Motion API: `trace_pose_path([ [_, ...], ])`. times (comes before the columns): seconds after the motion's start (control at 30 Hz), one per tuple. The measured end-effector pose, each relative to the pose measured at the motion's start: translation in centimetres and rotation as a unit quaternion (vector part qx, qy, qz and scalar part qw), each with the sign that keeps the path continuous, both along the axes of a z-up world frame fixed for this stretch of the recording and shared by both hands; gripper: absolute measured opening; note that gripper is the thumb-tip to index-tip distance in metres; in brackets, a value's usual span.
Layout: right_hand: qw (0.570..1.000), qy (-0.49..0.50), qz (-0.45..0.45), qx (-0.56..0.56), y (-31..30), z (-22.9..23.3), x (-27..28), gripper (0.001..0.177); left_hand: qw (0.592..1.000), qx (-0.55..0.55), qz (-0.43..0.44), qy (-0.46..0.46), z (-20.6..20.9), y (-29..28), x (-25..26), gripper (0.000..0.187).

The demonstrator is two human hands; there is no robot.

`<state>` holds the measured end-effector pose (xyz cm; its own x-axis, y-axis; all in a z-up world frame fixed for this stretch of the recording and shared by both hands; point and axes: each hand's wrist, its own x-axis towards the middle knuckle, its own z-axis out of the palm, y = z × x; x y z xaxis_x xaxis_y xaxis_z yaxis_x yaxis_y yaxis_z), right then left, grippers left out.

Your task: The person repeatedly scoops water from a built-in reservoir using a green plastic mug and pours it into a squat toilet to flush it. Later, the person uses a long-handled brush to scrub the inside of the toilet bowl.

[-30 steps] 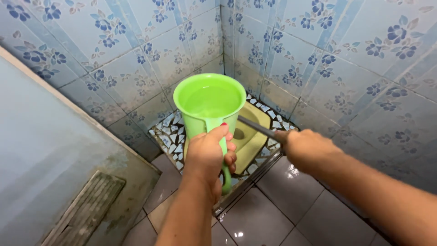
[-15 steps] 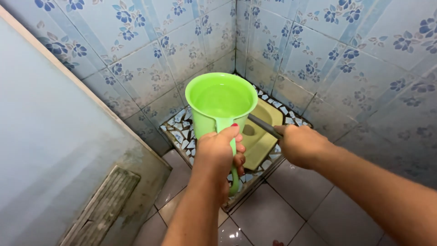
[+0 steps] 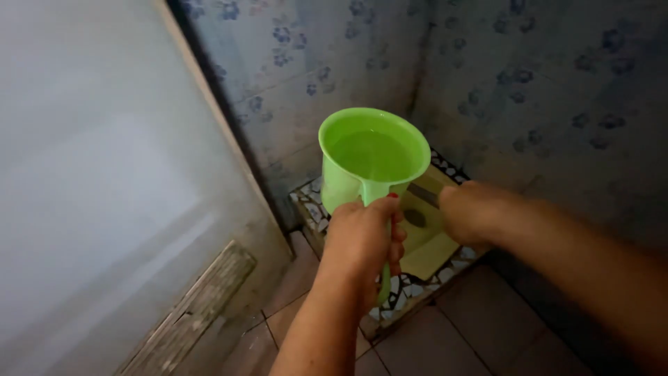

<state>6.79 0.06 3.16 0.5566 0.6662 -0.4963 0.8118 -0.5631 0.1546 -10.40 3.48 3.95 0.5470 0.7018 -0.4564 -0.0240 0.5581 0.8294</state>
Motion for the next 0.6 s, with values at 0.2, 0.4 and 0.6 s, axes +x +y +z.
trace_pose_path([
  [0.2,1.000,0.002,-0.015,-0.016,2.3,-0.1,-1.9,0.032,0.999,-0.013,0.050,0.009,-0.2,0.5,-0.9,0.021],
  [0.4,0.999,0.037,0.029,0.010,3.5,0.3,-1.2,0.033,0.996,0.014,0.080,0.022,1.3,0.9,-1.1,0.012],
  [0.6,0.998,0.007,0.047,-0.039,3.0,2.1,-1.0,0.035,0.993,0.028,0.112,0.022,2.1,0.6,-0.2,0.021],
])
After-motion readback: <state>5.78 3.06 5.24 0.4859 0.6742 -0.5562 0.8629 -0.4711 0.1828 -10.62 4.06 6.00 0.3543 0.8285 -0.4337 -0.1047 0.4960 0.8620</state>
